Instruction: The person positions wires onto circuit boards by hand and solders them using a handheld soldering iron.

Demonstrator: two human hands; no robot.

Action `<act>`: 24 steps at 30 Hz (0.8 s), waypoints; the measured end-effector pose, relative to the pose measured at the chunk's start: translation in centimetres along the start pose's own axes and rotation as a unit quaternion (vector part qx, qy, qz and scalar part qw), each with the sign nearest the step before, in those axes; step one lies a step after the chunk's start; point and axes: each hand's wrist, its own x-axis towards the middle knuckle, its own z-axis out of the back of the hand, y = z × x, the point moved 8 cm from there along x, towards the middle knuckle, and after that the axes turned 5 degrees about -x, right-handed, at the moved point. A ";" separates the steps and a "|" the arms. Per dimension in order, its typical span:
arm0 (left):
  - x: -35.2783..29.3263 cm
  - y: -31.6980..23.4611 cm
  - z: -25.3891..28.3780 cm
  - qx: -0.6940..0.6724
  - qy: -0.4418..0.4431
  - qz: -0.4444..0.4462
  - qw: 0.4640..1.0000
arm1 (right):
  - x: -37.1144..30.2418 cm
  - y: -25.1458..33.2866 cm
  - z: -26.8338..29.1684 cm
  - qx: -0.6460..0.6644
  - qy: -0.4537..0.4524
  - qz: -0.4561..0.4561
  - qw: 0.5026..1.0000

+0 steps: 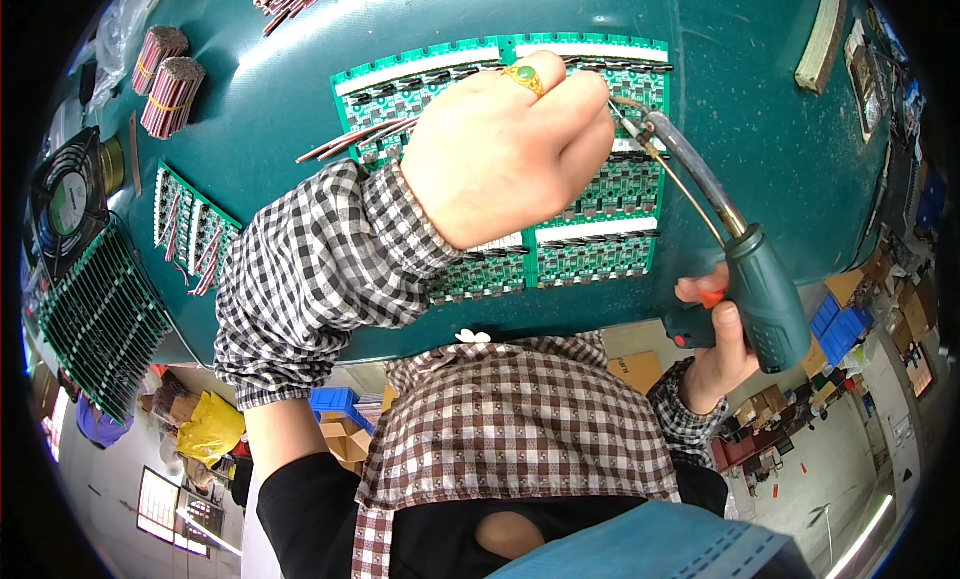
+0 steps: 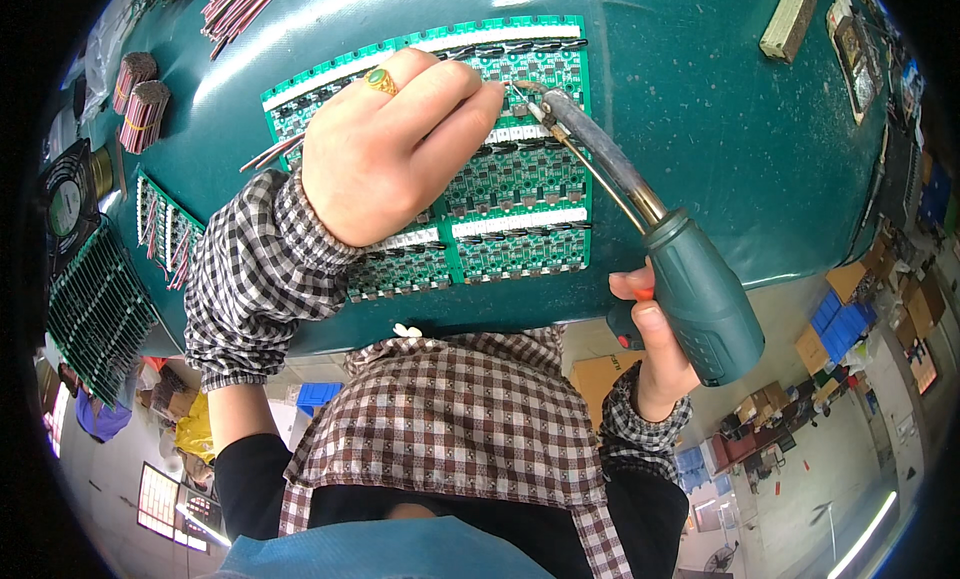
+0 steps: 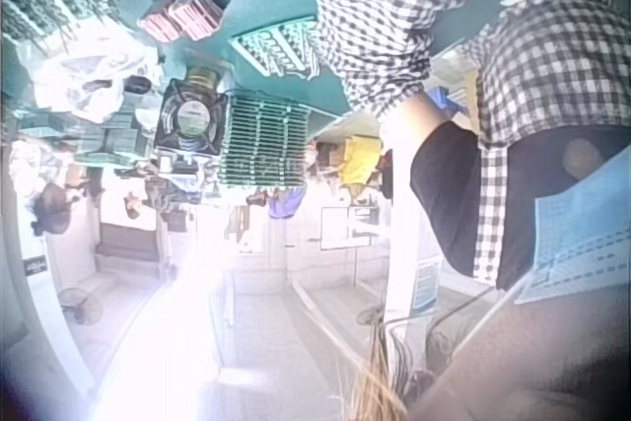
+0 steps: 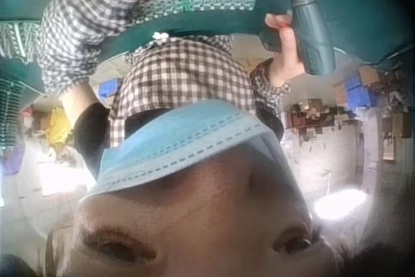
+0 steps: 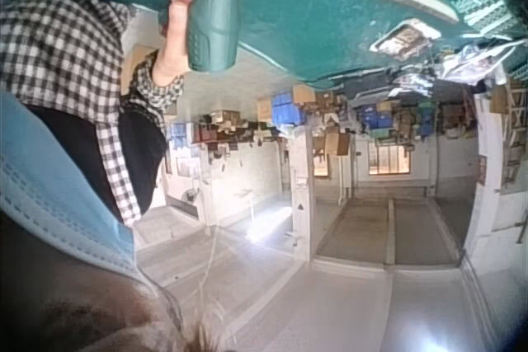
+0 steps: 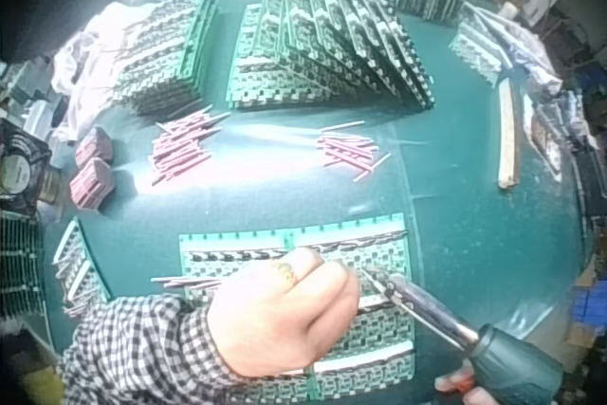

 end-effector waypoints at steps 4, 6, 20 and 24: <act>-0.2 0.4 -0.6 -0.010 0.036 0.037 0.999 | 0.1 0.1 0.0 -0.006 0.004 0.008 1.000; -0.1 -0.1 -0.2 -0.011 0.007 -0.001 1.000 | 0.0 0.0 0.0 -0.004 -0.002 0.006 1.000; -0.1 -0.1 -0.2 -0.014 0.001 -0.002 1.000 | 0.1 0.2 0.2 0.034 -0.018 -0.005 0.999; -0.1 -0.2 -0.1 -0.012 -0.006 -0.014 1.000 | 0.1 0.3 0.1 0.013 -0.012 0.003 1.000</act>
